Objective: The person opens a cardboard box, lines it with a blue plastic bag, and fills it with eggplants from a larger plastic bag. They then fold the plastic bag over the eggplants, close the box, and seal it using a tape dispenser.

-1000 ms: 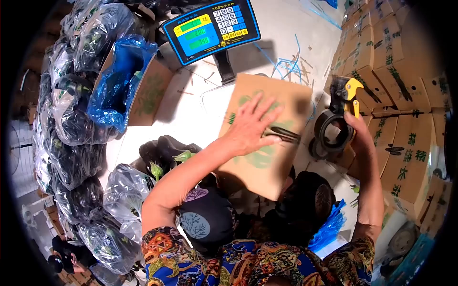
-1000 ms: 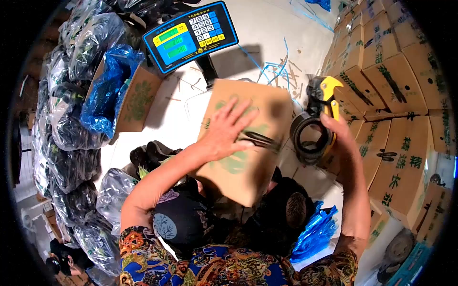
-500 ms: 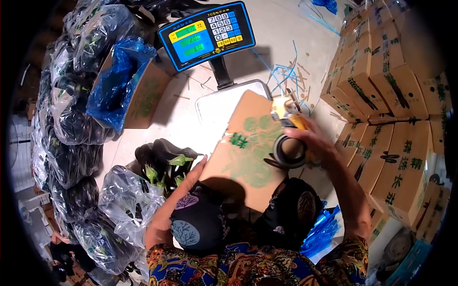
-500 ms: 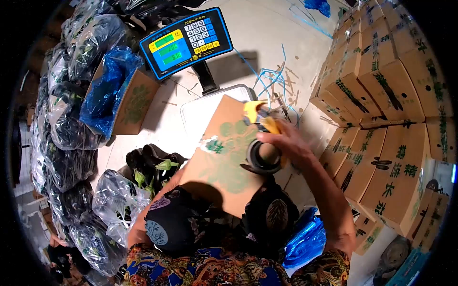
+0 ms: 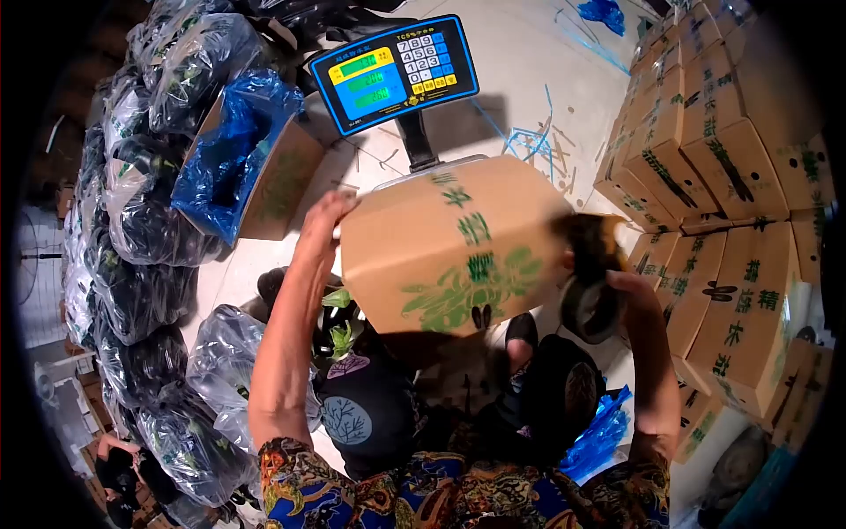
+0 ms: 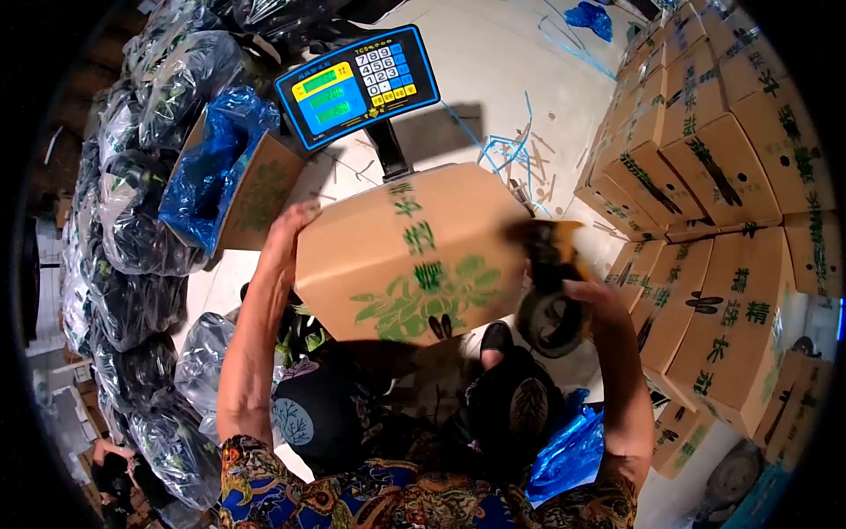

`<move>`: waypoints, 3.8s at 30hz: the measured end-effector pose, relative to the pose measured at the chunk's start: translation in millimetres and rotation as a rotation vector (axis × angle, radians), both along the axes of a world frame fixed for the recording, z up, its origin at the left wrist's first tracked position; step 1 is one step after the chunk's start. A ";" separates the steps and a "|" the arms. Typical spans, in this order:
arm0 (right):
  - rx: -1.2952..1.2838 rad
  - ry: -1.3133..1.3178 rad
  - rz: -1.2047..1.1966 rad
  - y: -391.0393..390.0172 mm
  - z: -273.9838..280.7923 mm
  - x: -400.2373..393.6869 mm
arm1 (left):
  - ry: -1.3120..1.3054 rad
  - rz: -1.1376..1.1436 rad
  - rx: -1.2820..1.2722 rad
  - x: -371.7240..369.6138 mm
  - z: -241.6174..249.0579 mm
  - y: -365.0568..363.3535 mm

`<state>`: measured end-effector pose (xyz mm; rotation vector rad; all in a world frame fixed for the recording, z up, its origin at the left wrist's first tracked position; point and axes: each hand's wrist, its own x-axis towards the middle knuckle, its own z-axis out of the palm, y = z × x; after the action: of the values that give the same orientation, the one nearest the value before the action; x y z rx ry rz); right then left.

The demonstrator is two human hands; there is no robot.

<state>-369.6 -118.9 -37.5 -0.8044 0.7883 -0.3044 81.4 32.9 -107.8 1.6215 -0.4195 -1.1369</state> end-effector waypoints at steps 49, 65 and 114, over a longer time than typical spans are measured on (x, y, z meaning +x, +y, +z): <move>-1.423 0.663 0.504 68.2 85.8 135.5 | -0.128 -0.290 -0.179 -88.6 64.8 7.9; -1.479 0.799 0.644 63.1 88.4 172.0 | -0.020 0.057 -0.198 29.5 -53.6 44.2; -1.523 0.516 0.458 37.5 34.8 131.1 | -0.853 -0.340 -0.105 -102.5 13.5 -48.4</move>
<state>-238.5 -81.4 -2.7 -2.5289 0.7264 -0.2483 -21.1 -15.5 -94.3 1.9304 -1.3179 -0.5796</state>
